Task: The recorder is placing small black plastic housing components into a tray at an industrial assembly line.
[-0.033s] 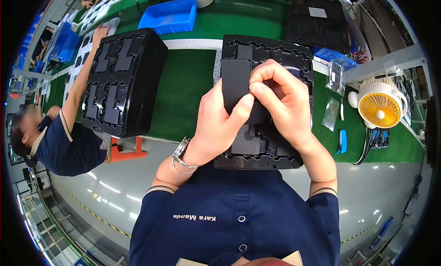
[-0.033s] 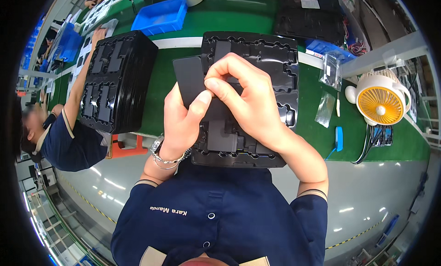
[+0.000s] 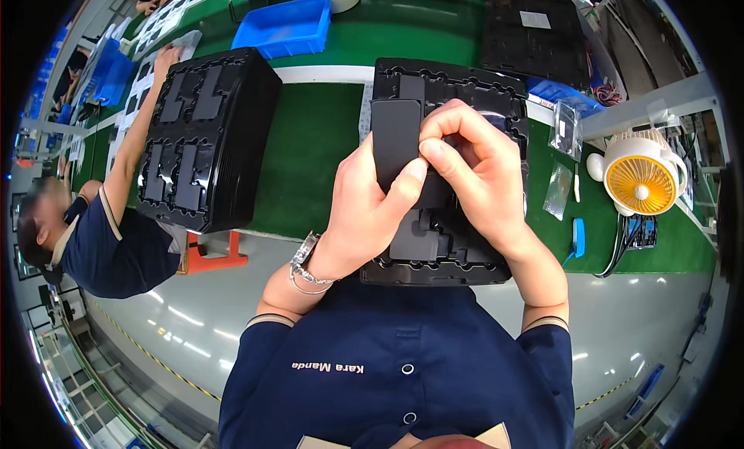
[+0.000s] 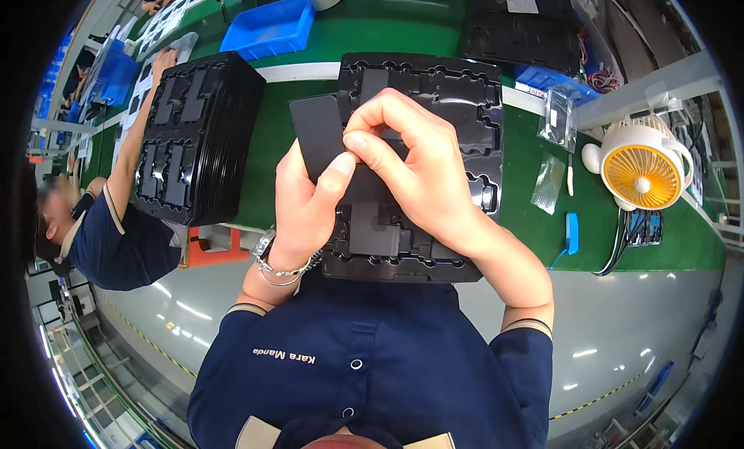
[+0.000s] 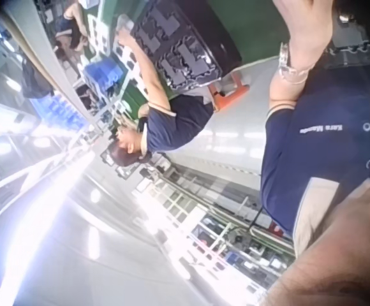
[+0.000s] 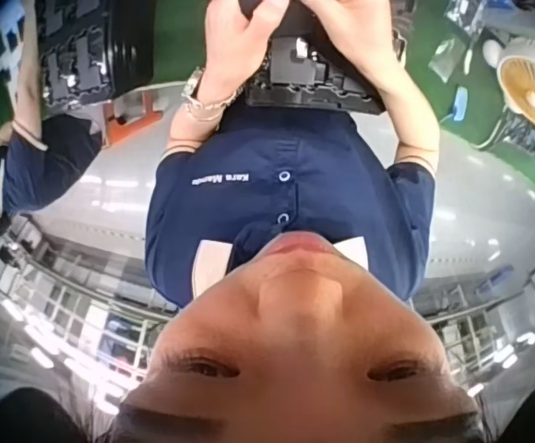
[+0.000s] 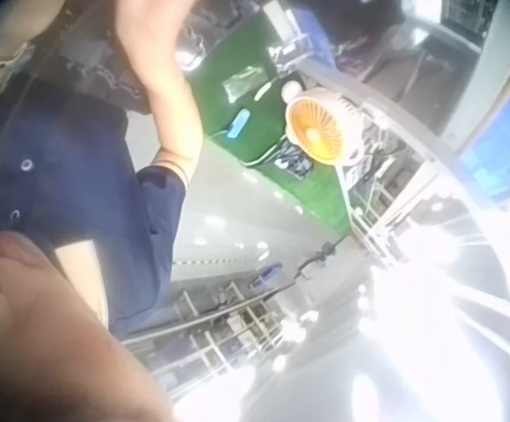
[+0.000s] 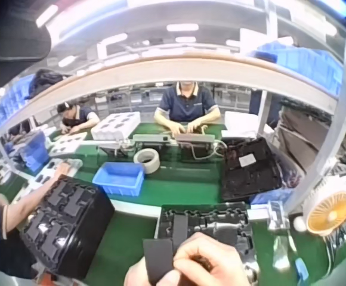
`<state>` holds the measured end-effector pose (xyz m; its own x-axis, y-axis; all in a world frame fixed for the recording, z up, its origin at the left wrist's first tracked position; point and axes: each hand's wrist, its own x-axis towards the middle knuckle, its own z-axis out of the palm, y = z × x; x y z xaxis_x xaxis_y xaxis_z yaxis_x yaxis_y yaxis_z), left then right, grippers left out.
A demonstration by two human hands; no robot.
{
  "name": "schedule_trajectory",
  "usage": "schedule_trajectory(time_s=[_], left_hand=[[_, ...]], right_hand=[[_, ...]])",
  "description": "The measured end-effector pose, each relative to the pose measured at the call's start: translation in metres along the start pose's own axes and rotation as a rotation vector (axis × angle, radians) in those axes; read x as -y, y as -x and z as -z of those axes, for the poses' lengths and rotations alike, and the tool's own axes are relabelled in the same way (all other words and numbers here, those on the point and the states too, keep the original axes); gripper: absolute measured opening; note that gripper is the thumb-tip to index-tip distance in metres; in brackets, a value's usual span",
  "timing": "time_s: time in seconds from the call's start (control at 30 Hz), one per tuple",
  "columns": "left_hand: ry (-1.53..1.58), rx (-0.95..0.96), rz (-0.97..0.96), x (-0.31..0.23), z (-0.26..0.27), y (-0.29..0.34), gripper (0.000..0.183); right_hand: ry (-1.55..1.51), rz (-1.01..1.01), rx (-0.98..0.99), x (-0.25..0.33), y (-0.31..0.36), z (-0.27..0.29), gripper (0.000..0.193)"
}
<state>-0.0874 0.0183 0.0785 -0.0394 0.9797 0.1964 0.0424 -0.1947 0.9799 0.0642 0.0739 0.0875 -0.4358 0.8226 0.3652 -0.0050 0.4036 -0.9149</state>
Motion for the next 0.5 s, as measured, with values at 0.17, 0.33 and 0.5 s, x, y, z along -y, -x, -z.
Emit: schedule_trajectory(time_s=[0.17,0.33,0.5], left_hand=[[0.610,0.202,0.291,0.001,0.005,-0.003,0.028],[1.417,0.766,0.686,0.013,0.009,-0.009,0.042],[1.615,0.830,0.728,0.022,0.006,-0.009,0.038]], right_hand=[[-0.079,-0.011,-0.049,0.000,-0.007,0.008,0.026],[0.125,0.045,-0.043,-0.007,-0.009,0.011,0.024],[0.191,0.009,-0.101,-0.003,-0.007,0.011,0.023]])
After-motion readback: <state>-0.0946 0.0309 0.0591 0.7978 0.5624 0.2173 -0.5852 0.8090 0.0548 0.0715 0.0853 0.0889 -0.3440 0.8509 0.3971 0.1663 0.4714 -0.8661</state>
